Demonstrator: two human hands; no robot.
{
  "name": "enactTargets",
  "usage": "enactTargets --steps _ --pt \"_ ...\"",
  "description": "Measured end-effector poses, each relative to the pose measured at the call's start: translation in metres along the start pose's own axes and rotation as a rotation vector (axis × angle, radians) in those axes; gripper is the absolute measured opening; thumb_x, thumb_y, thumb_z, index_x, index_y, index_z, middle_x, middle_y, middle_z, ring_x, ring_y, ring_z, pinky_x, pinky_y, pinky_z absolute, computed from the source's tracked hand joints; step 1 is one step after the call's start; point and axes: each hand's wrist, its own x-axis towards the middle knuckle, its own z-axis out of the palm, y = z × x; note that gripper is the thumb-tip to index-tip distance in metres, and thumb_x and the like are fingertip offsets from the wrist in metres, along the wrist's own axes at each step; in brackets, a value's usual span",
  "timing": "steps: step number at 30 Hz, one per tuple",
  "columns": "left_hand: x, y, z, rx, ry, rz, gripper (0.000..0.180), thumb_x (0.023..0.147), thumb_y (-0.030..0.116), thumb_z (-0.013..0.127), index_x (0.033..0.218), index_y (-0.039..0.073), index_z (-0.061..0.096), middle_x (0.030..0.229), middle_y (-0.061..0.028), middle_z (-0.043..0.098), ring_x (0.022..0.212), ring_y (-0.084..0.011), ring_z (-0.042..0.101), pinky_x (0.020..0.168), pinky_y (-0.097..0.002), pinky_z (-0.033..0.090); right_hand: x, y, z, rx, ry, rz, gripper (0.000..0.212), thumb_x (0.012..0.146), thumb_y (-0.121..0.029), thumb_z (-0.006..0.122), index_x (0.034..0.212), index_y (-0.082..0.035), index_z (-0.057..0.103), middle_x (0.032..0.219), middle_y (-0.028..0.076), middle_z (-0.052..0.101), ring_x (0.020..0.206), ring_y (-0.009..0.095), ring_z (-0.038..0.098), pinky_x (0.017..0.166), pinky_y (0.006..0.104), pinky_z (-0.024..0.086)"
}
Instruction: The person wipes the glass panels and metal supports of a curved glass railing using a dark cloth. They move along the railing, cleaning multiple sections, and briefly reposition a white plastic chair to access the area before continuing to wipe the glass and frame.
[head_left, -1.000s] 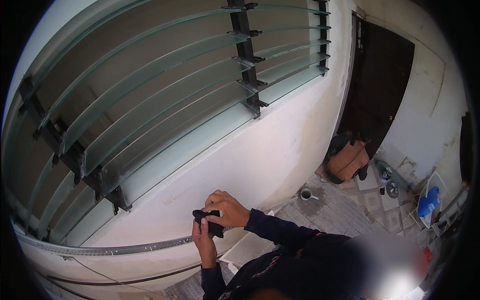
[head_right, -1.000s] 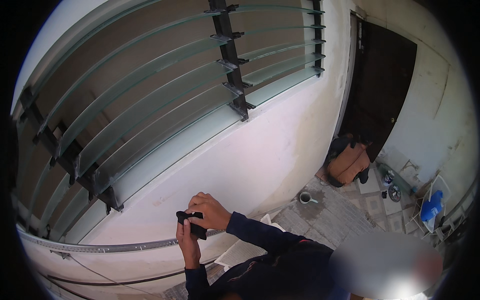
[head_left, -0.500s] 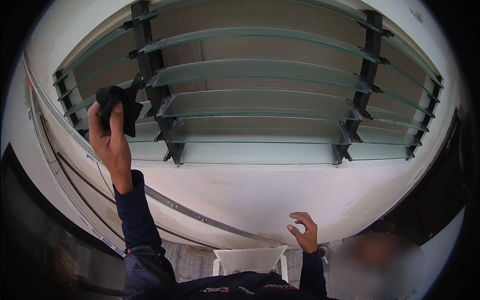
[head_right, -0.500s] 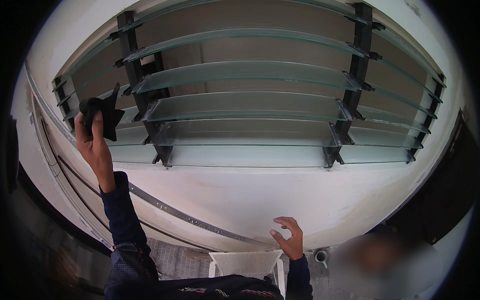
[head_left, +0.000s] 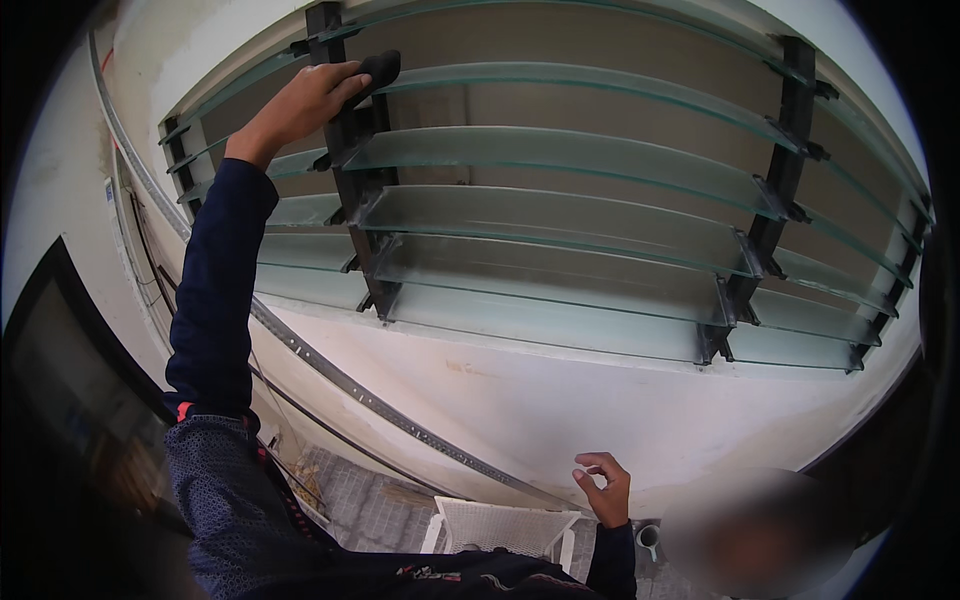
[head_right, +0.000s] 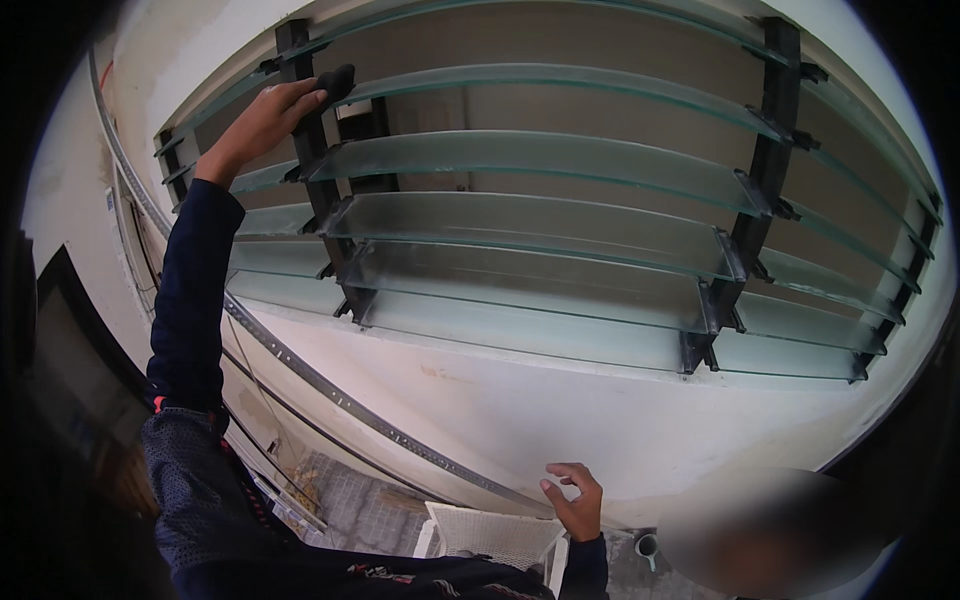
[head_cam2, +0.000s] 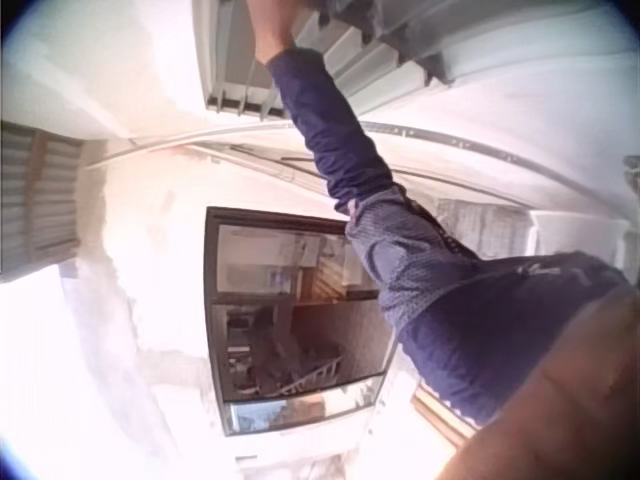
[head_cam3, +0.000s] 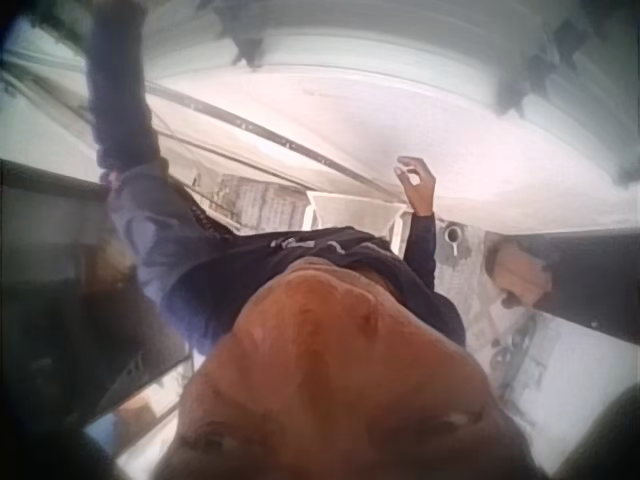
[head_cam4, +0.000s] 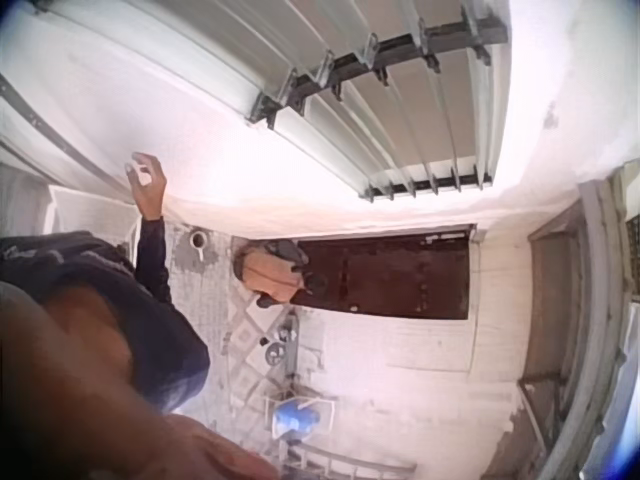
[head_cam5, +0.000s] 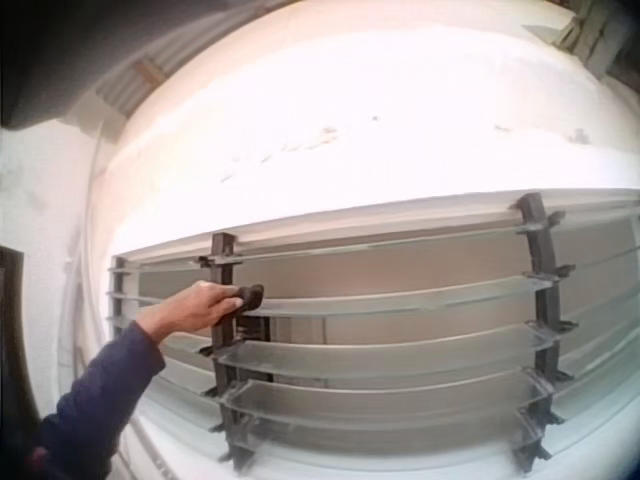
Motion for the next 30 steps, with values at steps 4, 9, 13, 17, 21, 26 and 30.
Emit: enactTargets --steps 4,9,13,17,21,26,30 --pt "0.021 -0.012 0.003 0.186 0.174 0.195 0.039 0.091 0.023 0.060 0.123 0.001 0.059 0.102 -0.0233 0.066 0.096 -0.0399 0.062 0.085 -0.0435 0.048 -0.008 0.009 -0.012 -0.025 -0.006 0.061 0.021 0.079 -0.011 0.073 0.097 -0.004 0.069 0.098 0.008 0.068 0.092 0.019 0.063 0.076 0.0310 0.049" --pt "0.025 0.003 0.009 0.142 0.233 0.055 0.035 0.090 0.026 0.063 0.115 0.002 0.065 0.094 -0.0177 0.069 0.083 -0.0344 0.065 0.078 -0.0397 0.051 -0.021 0.025 -0.033 -0.043 0.056 0.148 0.019 0.079 -0.012 0.072 0.097 -0.004 0.069 0.095 0.008 0.068 0.090 0.018 0.063 0.075 0.0313 0.049" --pt "0.023 0.000 0.002 -0.036 -0.025 -0.064 0.031 0.091 0.027 0.062 0.107 0.002 0.069 0.087 -0.0177 0.070 0.077 -0.0334 0.066 0.074 -0.0371 0.051 -0.030 0.039 -0.044 -0.125 0.090 0.146 0.017 0.082 -0.009 0.070 0.096 -0.002 0.069 0.094 0.007 0.068 0.087 0.016 0.065 0.073 0.0287 0.052" --pt "0.048 -0.021 0.015 0.227 0.059 0.082 0.031 0.090 0.026 0.062 0.110 0.003 0.069 0.089 -0.0183 0.070 0.080 -0.0345 0.067 0.076 -0.0358 0.052 -0.035 0.047 -0.044 -0.110 0.097 0.189 0.018 0.080 -0.013 0.072 0.095 -0.003 0.069 0.092 0.008 0.068 0.086 0.018 0.064 0.073 0.0310 0.051" --pt "0.064 -0.026 0.037 0.280 0.253 0.026 0.032 0.090 0.024 0.063 0.115 0.004 0.068 0.093 -0.0183 0.070 0.085 -0.0346 0.067 0.081 -0.0351 0.052 -0.037 0.050 -0.040 -0.194 0.041 0.127 0.016 0.081 -0.012 0.071 0.094 -0.003 0.069 0.092 0.008 0.069 0.084 0.018 0.065 0.072 0.0314 0.052" --pt "0.053 -0.018 0.017 -0.023 -0.030 -0.070 0.035 0.087 0.019 0.063 0.119 0.006 0.065 0.108 -0.0217 0.068 0.098 -0.0328 0.066 0.091 -0.0373 0.050 -0.040 0.056 -0.042 -0.215 0.015 0.133 0.017 0.078 -0.013 0.073 0.093 -0.004 0.069 0.089 0.011 0.068 0.084 0.023 0.065 0.071 0.0339 0.051" --pt "0.049 -0.021 0.009 0.138 0.002 0.085 0.031 0.084 0.012 0.063 0.114 0.004 0.067 0.103 -0.0196 0.069 0.093 -0.0323 0.067 0.085 -0.0376 0.051 -0.045 0.061 -0.047 -0.206 0.028 0.158 0.018 0.078 -0.013 0.074 0.092 -0.003 0.069 0.087 0.012 0.067 0.084 0.025 0.064 0.069 0.0353 0.051"
